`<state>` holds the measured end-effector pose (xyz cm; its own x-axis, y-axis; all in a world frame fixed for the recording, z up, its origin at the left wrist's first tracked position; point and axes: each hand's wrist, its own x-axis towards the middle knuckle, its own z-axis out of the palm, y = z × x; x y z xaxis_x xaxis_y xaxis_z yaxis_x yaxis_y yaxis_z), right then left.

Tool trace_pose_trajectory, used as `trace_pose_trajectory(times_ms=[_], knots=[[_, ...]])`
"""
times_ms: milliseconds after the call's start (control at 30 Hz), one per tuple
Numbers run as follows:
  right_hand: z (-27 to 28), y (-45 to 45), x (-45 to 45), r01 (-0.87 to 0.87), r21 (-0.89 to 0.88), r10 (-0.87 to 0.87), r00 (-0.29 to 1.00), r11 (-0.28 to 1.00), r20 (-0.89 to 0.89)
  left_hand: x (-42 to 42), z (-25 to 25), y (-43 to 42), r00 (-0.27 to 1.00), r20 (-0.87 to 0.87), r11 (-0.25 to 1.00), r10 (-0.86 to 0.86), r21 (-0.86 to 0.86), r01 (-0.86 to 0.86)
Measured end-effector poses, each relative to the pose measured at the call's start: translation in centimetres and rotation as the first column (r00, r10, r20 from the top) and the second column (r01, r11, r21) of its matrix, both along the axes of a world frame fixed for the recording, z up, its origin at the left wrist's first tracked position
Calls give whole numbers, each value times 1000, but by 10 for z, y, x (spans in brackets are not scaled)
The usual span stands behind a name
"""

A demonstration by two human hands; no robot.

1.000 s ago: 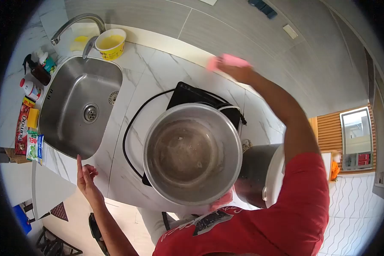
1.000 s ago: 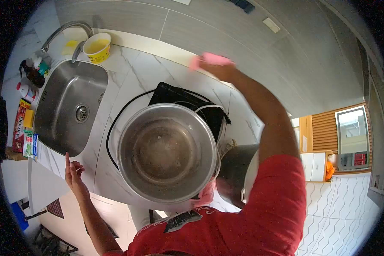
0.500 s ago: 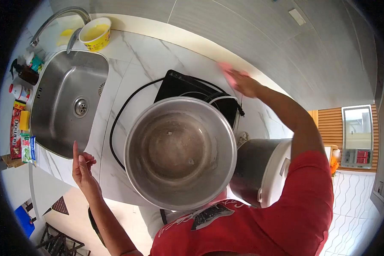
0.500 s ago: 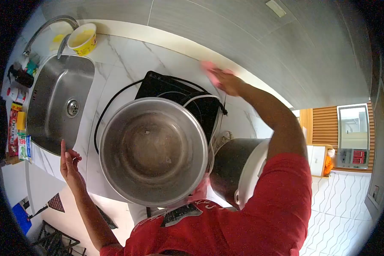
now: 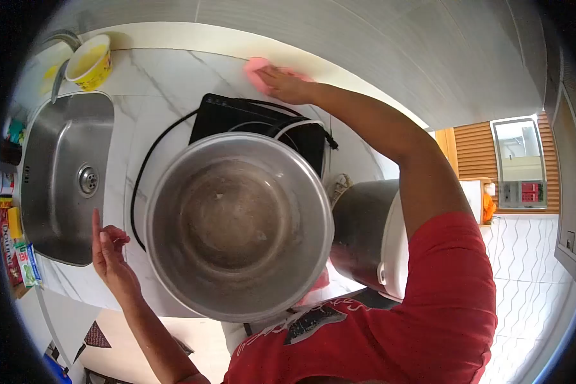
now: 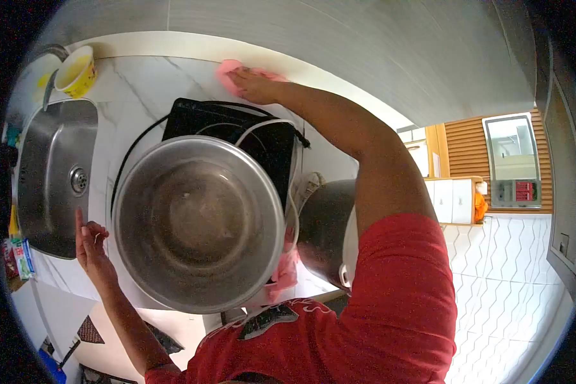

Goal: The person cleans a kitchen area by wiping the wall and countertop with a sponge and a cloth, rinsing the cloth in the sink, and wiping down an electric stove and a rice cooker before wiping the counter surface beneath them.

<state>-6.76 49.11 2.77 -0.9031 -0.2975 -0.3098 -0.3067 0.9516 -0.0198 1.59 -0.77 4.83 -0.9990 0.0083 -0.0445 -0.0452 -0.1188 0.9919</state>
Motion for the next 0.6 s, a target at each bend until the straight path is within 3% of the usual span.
trace_pose_trajectory(times_ms=[133, 200, 333, 367, 400, 433, 467, 500, 567, 600], knots=[[-10, 95, 60, 53, -105, -45, 996, 993, 82, 17, 0, -11, 996, 39, 996, 86, -22, -85], [1, 119, 96, 178, 166, -207, 962, 970, 179, 35, 3, -15, 992, 35, 991, 120, -66, -118], [24, 150, 141, 266, 323, -358, 895, 908, 267, 81, 14, -2, 981, 47, 982, 187, 7, -188], [35, 151, 148, 236, 413, -376, 877, 880, 300, 95, 18, -3, 975, 22, 976, 219, -19, -219], [26, 179, 152, 156, 414, -304, 896, 897, 322, 109, 25, -1, 942, -43, 926, 333, -173, -336], [16, 206, 159, 79, 412, -236, 907, 908, 348, 122, 40, 5, 920, -140, 902, 366, -189, -387], [41, 198, 170, 67, 409, -242, 887, 910, 393, 138, 57, 15, 886, -257, 861, 386, -246, -446], [34, 224, 183, 93, 331, -224, 896, 939, 383, 155, 72, 29, 835, -377, 809, 401, -283, -516], [46, 232, 203, 293, 258, -383, 805, 920, 452, 189, 104, 67, 823, -399, 814, 405, -252, -523], [46, 237, 215, 260, 233, -338, 846, 937, 412, 203, 117, 91, 804, -438, 824, 402, -210, -526]])
